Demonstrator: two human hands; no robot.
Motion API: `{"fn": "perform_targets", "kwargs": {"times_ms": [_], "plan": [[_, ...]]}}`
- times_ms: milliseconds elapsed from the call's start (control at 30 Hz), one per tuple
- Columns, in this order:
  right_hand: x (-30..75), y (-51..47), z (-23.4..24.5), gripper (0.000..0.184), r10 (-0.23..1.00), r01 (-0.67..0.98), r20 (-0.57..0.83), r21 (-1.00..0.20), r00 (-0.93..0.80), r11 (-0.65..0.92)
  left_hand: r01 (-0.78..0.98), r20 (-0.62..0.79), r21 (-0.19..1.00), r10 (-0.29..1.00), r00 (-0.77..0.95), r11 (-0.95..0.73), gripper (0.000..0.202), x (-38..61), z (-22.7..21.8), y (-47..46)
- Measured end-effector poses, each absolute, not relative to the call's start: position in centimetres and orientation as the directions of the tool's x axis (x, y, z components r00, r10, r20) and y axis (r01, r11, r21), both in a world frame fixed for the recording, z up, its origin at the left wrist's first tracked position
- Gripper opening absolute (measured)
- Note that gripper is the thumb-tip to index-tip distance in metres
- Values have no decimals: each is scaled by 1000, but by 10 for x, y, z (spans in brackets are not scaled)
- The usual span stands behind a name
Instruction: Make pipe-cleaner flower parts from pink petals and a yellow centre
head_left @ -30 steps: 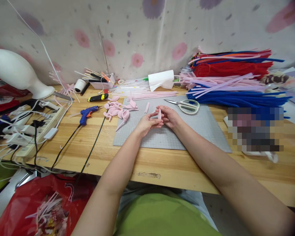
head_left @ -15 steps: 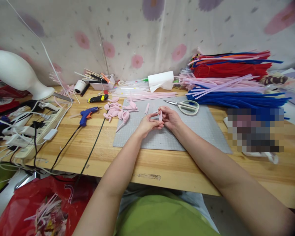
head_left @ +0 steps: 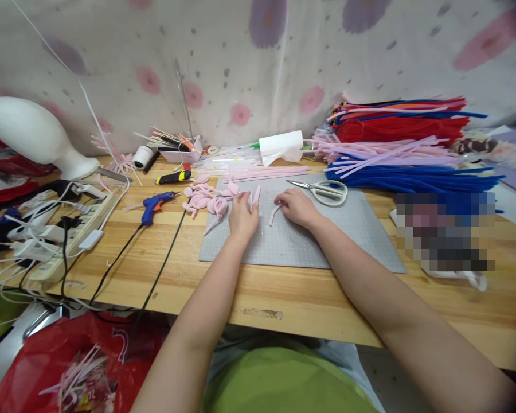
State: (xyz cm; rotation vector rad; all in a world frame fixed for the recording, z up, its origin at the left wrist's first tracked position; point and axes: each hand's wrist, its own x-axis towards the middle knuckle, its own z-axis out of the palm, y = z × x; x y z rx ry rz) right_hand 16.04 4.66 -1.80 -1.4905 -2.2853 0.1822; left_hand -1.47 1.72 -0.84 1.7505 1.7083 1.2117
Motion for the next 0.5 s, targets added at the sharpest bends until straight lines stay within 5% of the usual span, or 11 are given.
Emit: {"fn": "perform_targets", "kwargs": {"times_ms": [267, 500], "plan": [[168, 44, -11, 17, 898, 870, 232, -247, -374, 426, 801, 137, 543, 968, 212, -253, 30, 0, -6, 2], [166, 40, -4, 18, 896, 883, 250, -209, -368, 421, 832, 135, 481, 961, 240, -275, 36, 9, -8, -2]]}}
